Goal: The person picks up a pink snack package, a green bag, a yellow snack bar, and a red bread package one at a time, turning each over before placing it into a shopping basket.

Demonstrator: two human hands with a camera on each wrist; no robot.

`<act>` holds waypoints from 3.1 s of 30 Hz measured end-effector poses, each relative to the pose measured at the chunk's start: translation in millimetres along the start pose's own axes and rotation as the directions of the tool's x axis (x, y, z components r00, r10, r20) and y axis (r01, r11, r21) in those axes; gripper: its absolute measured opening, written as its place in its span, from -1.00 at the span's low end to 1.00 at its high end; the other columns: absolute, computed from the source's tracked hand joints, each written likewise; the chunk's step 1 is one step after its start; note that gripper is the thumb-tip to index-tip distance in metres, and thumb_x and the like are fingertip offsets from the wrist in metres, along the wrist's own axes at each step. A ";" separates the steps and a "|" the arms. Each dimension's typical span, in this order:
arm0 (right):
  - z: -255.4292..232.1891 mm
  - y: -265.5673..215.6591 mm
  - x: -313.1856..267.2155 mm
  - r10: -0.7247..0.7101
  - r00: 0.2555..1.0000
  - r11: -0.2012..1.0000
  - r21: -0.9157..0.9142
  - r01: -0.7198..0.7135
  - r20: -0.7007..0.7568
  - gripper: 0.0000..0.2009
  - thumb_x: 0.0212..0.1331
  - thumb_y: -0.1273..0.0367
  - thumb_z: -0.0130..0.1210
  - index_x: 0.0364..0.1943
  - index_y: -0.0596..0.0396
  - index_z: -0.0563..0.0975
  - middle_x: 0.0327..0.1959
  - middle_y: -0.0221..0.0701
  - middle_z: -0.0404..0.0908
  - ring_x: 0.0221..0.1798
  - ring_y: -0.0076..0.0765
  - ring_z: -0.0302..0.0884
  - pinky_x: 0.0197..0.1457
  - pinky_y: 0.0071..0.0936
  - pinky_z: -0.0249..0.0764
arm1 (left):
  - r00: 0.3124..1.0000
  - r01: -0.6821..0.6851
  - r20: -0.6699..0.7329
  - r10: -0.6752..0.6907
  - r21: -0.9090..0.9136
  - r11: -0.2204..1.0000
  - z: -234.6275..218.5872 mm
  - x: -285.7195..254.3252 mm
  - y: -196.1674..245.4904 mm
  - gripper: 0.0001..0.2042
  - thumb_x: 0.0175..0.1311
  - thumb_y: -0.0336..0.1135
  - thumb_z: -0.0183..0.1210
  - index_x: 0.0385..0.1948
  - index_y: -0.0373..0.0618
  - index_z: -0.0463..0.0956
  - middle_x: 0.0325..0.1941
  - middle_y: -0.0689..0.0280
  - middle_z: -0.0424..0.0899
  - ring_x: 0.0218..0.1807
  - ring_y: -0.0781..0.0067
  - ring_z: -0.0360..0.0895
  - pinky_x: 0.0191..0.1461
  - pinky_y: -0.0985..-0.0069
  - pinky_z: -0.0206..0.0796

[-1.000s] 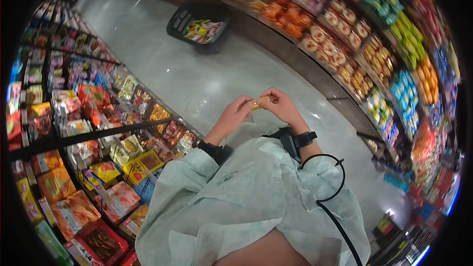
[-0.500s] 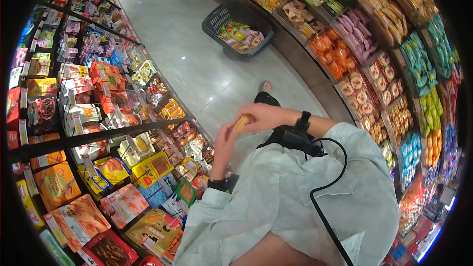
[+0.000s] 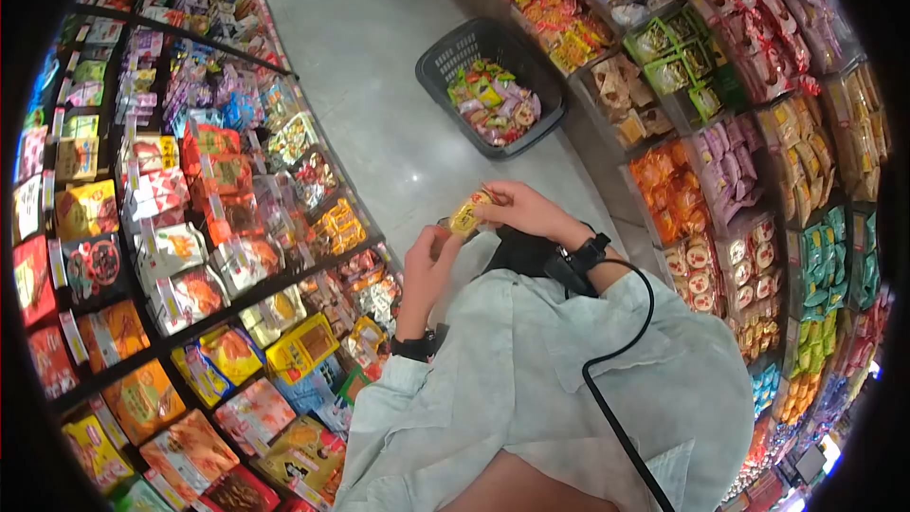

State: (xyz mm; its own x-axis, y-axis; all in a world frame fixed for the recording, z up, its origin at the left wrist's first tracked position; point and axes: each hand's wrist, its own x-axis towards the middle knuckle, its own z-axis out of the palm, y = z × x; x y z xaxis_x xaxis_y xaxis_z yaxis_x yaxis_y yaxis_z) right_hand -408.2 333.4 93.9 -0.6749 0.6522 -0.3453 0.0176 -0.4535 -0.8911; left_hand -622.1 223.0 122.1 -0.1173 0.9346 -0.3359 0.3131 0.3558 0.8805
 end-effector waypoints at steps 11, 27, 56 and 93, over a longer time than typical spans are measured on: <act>-61.1 -27.2 38.5 0.118 0.847 0.958 0.284 0.040 -0.518 -0.23 0.42 0.26 0.18 0.56 0.13 0.01 0.19 -0.26 0.63 -0.15 -0.55 0.60 0.04 -0.52 0.56 | 0.921 -0.041 0.379 0.091 -0.136 0.990 -2.0 196.9 28.2 -0.77 0.46 -0.34 0.16 0.04 -0.22 0.56 -0.29 0.37 0.67 -0.16 0.58 0.61 -0.02 0.56 0.45; 19.1 -29.5 57.5 0.380 0.384 0.842 0.487 0.233 -0.841 -0.72 0.40 0.27 0.13 0.10 0.02 0.55 0.00 -0.47 0.71 -0.27 -0.64 0.52 -0.09 -0.62 0.49 | 0.463 -0.356 0.885 -0.045 0.232 0.905 -56.2 403.5 22.8 -0.81 0.39 -0.33 0.19 -0.05 -0.17 0.57 -0.30 0.30 0.69 -0.25 0.54 0.59 -0.08 0.51 0.46; 202.4 209.3 -210.2 0.522 0.100 -0.493 -0.204 0.846 -0.847 -0.93 0.38 0.38 0.11 -0.27 -0.03 0.48 -0.56 -0.70 0.42 -0.63 -0.79 0.28 -0.55 -0.73 0.23 | -0.085 -0.660 0.988 -0.129 0.041 0.750 185.6 60.4 23.6 -0.76 0.37 -0.28 0.21 -0.03 -0.17 0.60 -0.26 0.27 0.72 -0.22 0.50 0.62 -0.09 0.49 0.47; -74.8 313.6 -686.0 0.647 -0.178 -0.134 -0.340 0.931 -0.741 -0.90 0.40 0.33 0.11 -0.28 0.00 0.50 -0.43 -0.58 0.51 -0.45 -0.62 0.41 -0.32 -0.61 0.46 | 0.084 -0.633 0.981 -0.175 0.188 0.751 636.0 -98.4 63.1 -0.81 0.39 -0.31 0.21 -0.10 -0.22 0.57 -0.33 0.30 0.68 -0.25 0.51 0.63 -0.12 0.53 0.45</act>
State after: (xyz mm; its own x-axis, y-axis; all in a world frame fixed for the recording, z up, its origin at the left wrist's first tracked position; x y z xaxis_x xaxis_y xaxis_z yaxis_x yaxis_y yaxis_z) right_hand 115.4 -210.8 29.3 0.6781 0.0409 -0.7338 -0.3798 0.8743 -0.3022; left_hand 8.6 152.2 -2.0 0.8599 0.0145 -0.5102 0.4867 -0.3246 0.8110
